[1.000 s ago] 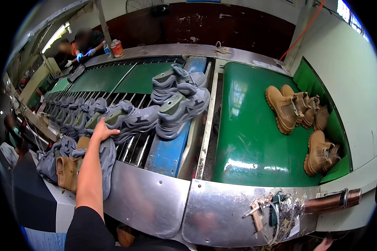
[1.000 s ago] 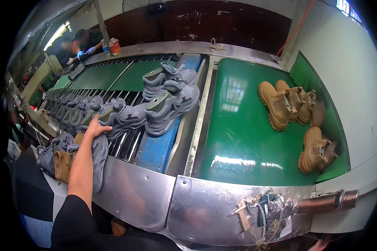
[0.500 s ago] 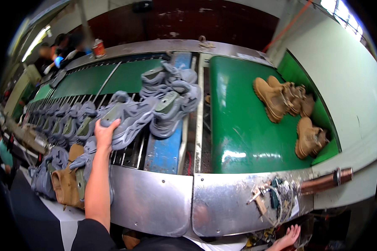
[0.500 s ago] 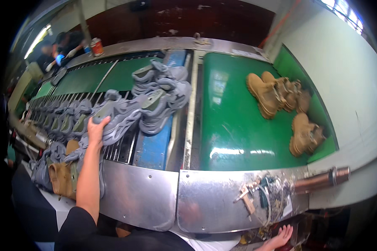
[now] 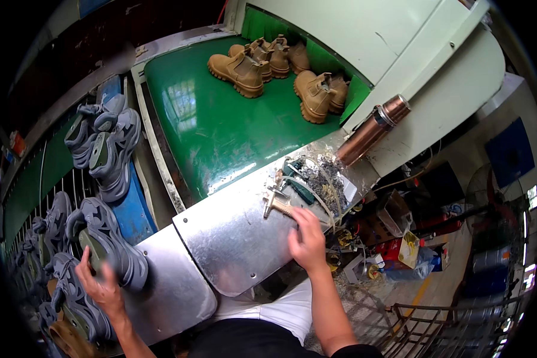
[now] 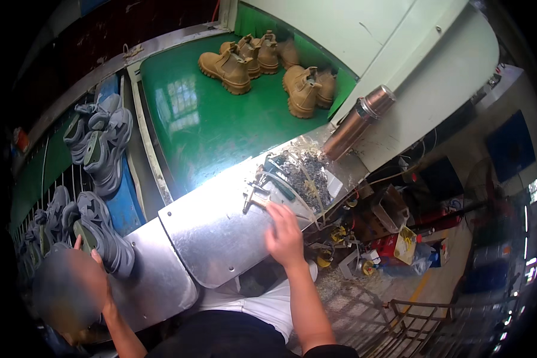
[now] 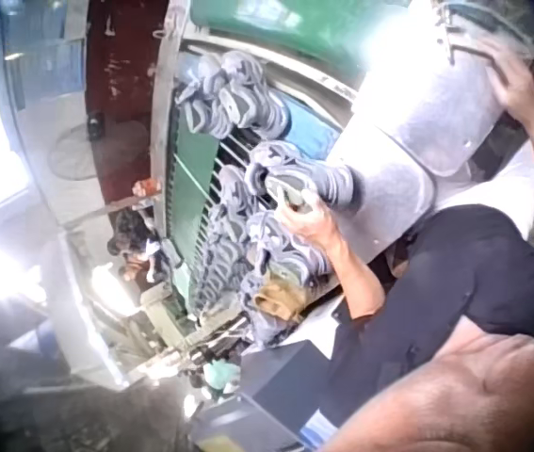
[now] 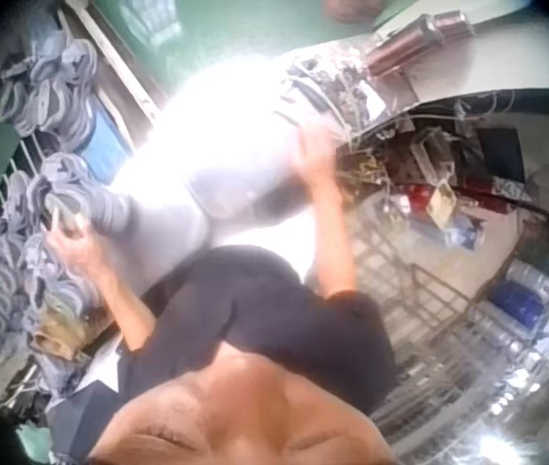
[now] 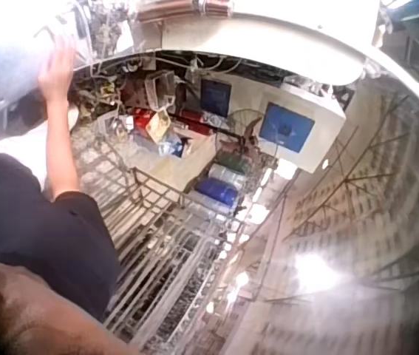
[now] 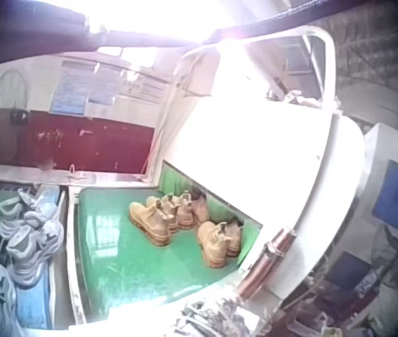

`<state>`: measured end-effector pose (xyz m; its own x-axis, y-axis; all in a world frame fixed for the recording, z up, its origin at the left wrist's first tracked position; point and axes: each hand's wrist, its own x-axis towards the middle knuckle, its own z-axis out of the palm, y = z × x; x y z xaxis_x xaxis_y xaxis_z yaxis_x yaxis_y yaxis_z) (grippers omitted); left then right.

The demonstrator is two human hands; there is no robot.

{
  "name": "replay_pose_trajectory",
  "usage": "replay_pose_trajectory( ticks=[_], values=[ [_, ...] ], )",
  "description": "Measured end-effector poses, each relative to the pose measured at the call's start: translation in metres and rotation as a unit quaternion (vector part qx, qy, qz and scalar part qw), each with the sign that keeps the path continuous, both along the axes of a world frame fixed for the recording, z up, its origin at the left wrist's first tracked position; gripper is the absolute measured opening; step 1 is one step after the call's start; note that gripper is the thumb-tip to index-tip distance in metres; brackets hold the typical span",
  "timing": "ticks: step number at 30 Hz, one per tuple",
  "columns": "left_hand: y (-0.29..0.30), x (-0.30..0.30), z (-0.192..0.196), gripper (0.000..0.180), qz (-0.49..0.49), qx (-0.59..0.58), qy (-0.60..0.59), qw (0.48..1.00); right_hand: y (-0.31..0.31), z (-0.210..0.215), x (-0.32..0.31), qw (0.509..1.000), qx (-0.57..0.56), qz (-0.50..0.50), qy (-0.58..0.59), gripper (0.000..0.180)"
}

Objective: The person uses a pressurized air nozzle to clean dust and debris from the surfaces and soles of various shoes and boots, handling them individually before placing them back onto a conveyor or rack.

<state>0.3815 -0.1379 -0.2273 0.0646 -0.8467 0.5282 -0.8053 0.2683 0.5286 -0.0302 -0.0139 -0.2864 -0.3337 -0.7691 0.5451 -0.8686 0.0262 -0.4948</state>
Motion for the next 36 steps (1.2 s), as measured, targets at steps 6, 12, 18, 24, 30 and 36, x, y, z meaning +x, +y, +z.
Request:
replay_pose_trajectory(
  ticks=[6, 12, 18, 24, 30, 36],
  values=[
    [-0.020, 0.011, -0.015, 0.054, -0.092, 0.003, 0.075, 0.993, -0.045, -0.005, -0.006, 0.989, 0.112, 0.031, 0.089, 0.049],
    [-0.009, 0.014, -0.027, 0.051, -0.087, -0.038, 0.127, 0.987, -0.013, 0.012, 0.066, 0.962, 0.230, 0.116, 0.091, 0.062],
    [-0.003, 0.041, -0.016, 0.051, -0.187, 0.029, 0.283, 0.940, 0.016, -0.013, 0.086, 0.987, 0.142, 0.056, -0.054, 0.057],
    [0.060, 0.007, -0.005, 0.054, -0.163, 0.104, 0.223, 0.956, 0.017, -0.027, 0.082, 0.971, 0.063, 0.042, -0.227, 0.049],
    [0.031, 0.019, -0.025, 0.085, -0.266, 0.143, 0.484, 0.821, 0.024, -0.023, 0.074, 0.967, 0.045, 0.043, -0.248, 0.042],
    [-0.147, 0.029, -0.061, 0.061, -0.111, 0.324, 0.155, 0.927, 0.026, -0.014, 0.081, 0.930, 0.047, 0.049, -0.360, 0.044]
  ],
)
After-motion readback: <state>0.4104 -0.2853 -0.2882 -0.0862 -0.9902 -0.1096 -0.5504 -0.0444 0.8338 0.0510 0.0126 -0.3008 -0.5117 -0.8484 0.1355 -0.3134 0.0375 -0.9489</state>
